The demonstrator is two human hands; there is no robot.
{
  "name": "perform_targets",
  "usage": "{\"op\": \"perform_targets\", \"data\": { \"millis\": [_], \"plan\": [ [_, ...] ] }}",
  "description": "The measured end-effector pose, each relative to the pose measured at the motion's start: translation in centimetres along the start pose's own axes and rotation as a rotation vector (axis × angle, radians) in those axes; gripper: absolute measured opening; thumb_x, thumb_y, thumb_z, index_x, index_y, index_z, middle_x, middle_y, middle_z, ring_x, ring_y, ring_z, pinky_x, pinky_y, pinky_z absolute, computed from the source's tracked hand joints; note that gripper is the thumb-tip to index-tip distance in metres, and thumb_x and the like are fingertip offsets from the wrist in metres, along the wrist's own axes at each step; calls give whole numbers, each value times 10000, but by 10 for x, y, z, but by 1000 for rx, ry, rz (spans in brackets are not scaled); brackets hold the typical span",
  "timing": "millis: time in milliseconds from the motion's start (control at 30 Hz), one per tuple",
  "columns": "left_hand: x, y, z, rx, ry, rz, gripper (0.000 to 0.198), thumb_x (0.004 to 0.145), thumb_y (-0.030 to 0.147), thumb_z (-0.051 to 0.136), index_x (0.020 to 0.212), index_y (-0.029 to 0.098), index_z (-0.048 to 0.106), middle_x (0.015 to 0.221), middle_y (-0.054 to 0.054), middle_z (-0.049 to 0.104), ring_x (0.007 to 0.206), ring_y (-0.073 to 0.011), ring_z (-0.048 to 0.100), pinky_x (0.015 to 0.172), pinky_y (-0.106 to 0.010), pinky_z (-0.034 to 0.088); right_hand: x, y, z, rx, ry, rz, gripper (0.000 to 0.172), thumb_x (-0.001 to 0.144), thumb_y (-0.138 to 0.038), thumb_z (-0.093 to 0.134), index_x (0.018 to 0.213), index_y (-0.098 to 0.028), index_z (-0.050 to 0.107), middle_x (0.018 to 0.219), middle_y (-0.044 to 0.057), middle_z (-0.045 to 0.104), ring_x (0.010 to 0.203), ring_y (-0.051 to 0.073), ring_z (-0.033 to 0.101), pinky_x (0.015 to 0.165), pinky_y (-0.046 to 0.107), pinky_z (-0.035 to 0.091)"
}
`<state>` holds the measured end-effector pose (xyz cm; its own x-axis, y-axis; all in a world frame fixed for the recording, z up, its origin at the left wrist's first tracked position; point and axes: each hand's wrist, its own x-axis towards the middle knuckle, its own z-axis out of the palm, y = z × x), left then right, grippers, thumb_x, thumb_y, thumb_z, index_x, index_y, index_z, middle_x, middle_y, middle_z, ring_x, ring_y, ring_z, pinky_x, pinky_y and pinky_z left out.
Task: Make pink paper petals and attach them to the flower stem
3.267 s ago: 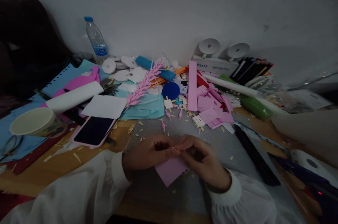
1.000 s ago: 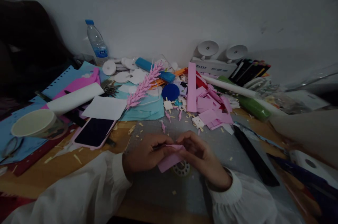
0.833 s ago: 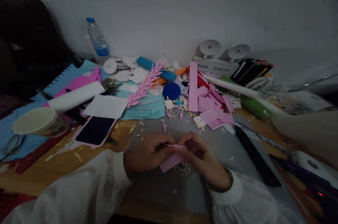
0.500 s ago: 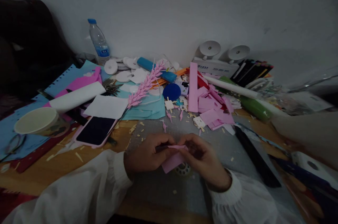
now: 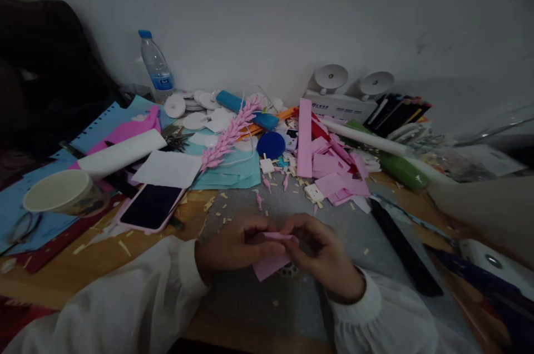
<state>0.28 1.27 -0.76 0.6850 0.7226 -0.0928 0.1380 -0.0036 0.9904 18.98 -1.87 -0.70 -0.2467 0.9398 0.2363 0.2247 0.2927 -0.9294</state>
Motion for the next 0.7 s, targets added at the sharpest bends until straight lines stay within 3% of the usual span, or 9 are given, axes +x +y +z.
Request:
{"op": "perform_targets", "data": {
  "millis": [133, 267, 367, 533, 700],
  "plan": [
    [1, 1, 0, 91, 31, -35, 295, 839, 413, 551, 792, 132, 629, 642, 24, 515, 601, -105, 458, 525, -200, 350, -3, 3, 1, -53, -10, -63, 148, 774, -95, 587, 866, -211, 601, 786, 20, 641, 703, 151, 618, 630, 239, 495],
    [0, 2, 0, 168, 85, 28, 285, 857, 385, 528, 840, 137, 669, 704, -8, 602, 655, -129, 519, 571, -218, 392, -3, 5, 1, -5, -20, -54, 118, 814, -128, 580, 895, -214, 583, 812, 26, 630, 737, 160, 610, 662, 253, 498],
    [0, 3, -1, 266, 128, 59, 253, 861, 340, 528, 817, 138, 674, 698, -7, 606, 649, -127, 524, 569, -219, 380, -2, 3, 1, 94, -36, -16, 69, 860, -217, 575, 929, -209, 568, 832, 35, 609, 741, 161, 595, 647, 253, 491],
    [-1, 8, -2, 386, 166, 61, 201, 849, 302, 542, 788, 152, 661, 688, 8, 599, 639, -122, 518, 567, -215, 363, -1, -1, 4, 219, -34, 107, 202, 864, -396, 610, 908, -204, 567, 758, 6, 564, 626, 129, 527, 543, 227, 429],
    [-1, 10, -1, 434, 151, 76, 245, 870, 333, 538, 717, 161, 623, 625, 31, 546, 591, -107, 464, 548, -212, 335, 1, 0, 5, 241, -29, 198, 250, 849, -444, 620, 857, -197, 581, 687, -12, 543, 576, 117, 487, 508, 222, 383]
  ]
}}
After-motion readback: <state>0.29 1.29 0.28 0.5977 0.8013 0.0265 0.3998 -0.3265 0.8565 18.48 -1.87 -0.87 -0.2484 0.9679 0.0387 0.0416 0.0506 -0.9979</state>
